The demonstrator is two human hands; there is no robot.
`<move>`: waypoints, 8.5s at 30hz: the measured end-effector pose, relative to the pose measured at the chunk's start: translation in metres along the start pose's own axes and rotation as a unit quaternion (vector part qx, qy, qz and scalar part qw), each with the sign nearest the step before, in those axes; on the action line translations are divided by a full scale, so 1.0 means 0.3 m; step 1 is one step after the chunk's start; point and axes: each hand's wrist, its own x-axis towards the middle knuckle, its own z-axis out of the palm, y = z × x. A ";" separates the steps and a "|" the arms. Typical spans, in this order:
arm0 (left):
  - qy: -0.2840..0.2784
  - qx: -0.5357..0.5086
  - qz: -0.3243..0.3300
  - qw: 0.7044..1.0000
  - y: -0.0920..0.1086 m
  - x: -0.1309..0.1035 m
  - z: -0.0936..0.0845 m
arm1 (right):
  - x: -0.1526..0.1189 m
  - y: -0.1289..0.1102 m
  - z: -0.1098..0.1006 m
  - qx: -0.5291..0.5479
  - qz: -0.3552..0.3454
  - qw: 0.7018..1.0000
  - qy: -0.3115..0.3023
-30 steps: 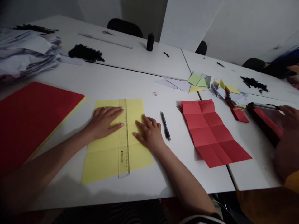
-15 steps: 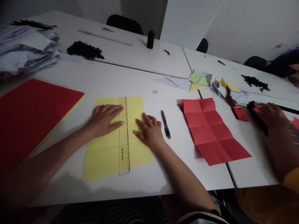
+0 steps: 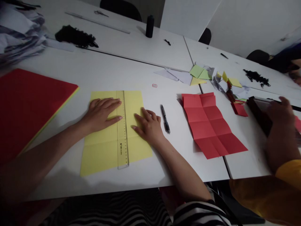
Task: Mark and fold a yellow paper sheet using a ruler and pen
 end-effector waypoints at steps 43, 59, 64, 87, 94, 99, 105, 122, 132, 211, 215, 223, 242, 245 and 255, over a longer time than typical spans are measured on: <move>0.022 -0.033 -0.012 0.999 -0.030 -0.032 0.024 | 0.009 -0.011 -0.163 0.657 0.298 0.692 -0.036; 0.015 -0.035 -0.015 0.999 -0.025 -0.027 0.015 | 0.006 -0.027 -0.161 0.645 0.299 0.703 -0.023; 0.008 -0.036 -0.018 0.999 -0.024 -0.028 0.012 | 0.008 -0.018 -0.150 0.650 0.303 0.696 -0.027; 0.017 -0.029 -0.012 0.999 -0.031 -0.025 0.023 | -0.027 -0.017 -0.231 0.622 0.275 0.727 -0.094; 0.020 -0.020 -0.009 1.000 -0.034 -0.027 0.023 | -0.021 0.006 -0.195 0.668 0.292 0.680 -0.081; 0.013 -0.021 -0.014 1.000 -0.034 -0.031 0.021 | -0.016 0.025 -0.174 0.669 0.291 0.679 -0.083; 0.021 -0.022 -0.009 1.000 -0.032 -0.027 0.024 | -0.014 -0.003 -0.134 0.662 0.244 0.699 -0.122; -0.016 -0.038 -0.012 0.999 -0.043 -0.031 0.022 | 0.003 -0.038 -0.058 0.222 -0.056 0.973 0.039; -0.014 -0.043 -0.010 0.999 -0.042 -0.028 0.020 | 0.025 -0.055 -0.053 0.199 -0.116 0.973 0.017; 0.009 -0.030 0.008 0.999 -0.021 -0.029 0.013 | 0.116 -0.141 0.055 0.021 -0.044 0.996 -0.070; 0.022 -0.027 0.011 0.999 -0.006 -0.042 -0.009 | 0.130 -0.131 0.059 0.036 -0.052 0.996 -0.067; 0.027 -0.028 0.026 0.999 -0.016 -0.033 0.007 | 0.136 -0.143 0.046 0.050 -0.007 0.996 -0.074; 0.019 -0.028 0.030 0.999 -0.011 -0.025 0.002 | -0.209 -0.214 0.007 -0.041 -0.038 0.997 -0.058; 0.023 -0.024 0.034 0.999 -0.012 -0.025 0.006 | -0.279 -0.226 -0.010 -0.054 -0.061 0.995 -0.057; 0.005 -0.042 0.018 0.999 -0.010 -0.022 0.002 | -0.454 -0.261 -0.044 -0.056 -0.117 0.990 -0.051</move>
